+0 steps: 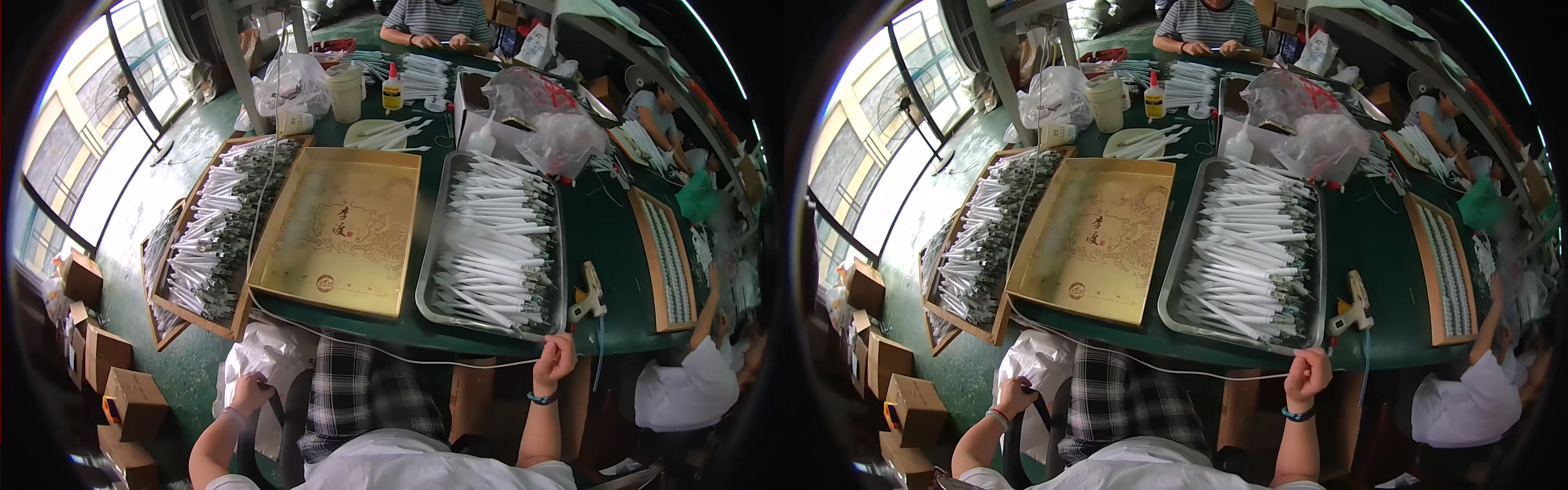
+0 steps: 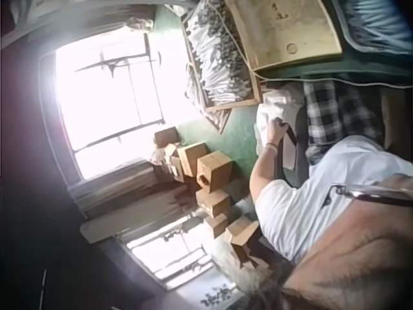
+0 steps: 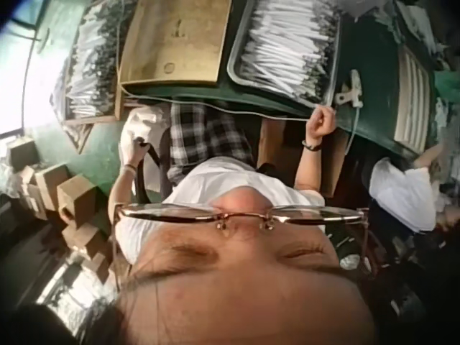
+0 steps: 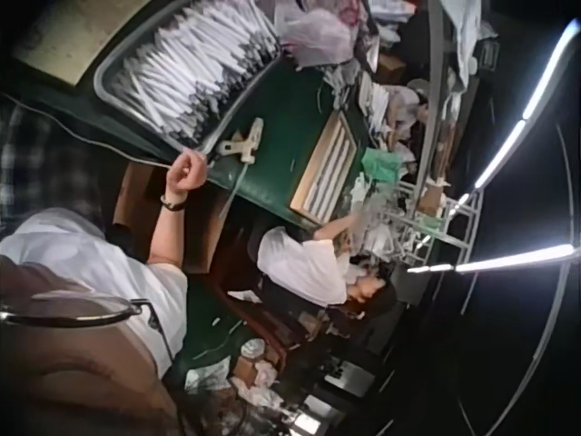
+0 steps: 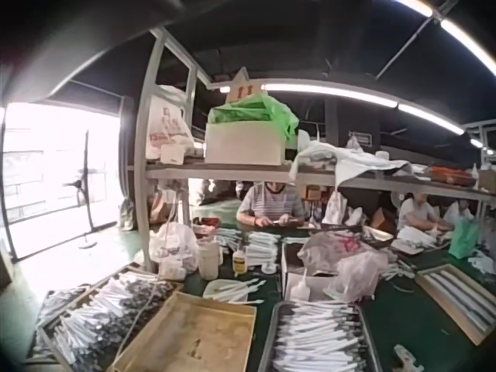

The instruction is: Gluing electronic components into plastic housings using a hot glue gun at a factory workstation.

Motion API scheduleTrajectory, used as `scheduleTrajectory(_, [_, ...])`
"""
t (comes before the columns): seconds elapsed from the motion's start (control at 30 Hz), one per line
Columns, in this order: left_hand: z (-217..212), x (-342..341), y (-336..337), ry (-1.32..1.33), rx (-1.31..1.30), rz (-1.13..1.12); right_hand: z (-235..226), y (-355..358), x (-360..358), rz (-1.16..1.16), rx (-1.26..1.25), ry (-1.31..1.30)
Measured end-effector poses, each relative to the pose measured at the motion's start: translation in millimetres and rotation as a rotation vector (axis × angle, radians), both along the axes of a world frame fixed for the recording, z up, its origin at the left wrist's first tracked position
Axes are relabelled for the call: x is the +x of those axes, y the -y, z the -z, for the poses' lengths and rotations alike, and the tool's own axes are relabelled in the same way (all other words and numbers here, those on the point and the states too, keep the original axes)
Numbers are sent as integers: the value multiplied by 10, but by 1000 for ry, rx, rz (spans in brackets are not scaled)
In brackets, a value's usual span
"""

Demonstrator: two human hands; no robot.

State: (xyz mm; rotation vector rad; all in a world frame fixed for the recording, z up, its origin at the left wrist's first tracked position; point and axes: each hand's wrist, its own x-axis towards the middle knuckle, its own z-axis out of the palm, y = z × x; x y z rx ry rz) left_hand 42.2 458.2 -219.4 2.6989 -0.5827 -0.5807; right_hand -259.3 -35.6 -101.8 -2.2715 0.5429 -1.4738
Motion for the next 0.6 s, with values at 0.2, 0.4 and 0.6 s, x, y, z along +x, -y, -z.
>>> scheduleTrajectory(0.2, [254,27,-237,45,-33,-23,95,280,121,-76,377,381])
scheduleTrajectory(0.4, [61,-146,-392,36,42,-126,102,346,105,-84,340,329])
scheduleTrajectory(0.6, [68,-198,-488,64,95,-141,-16,228,133,5,-58,73])
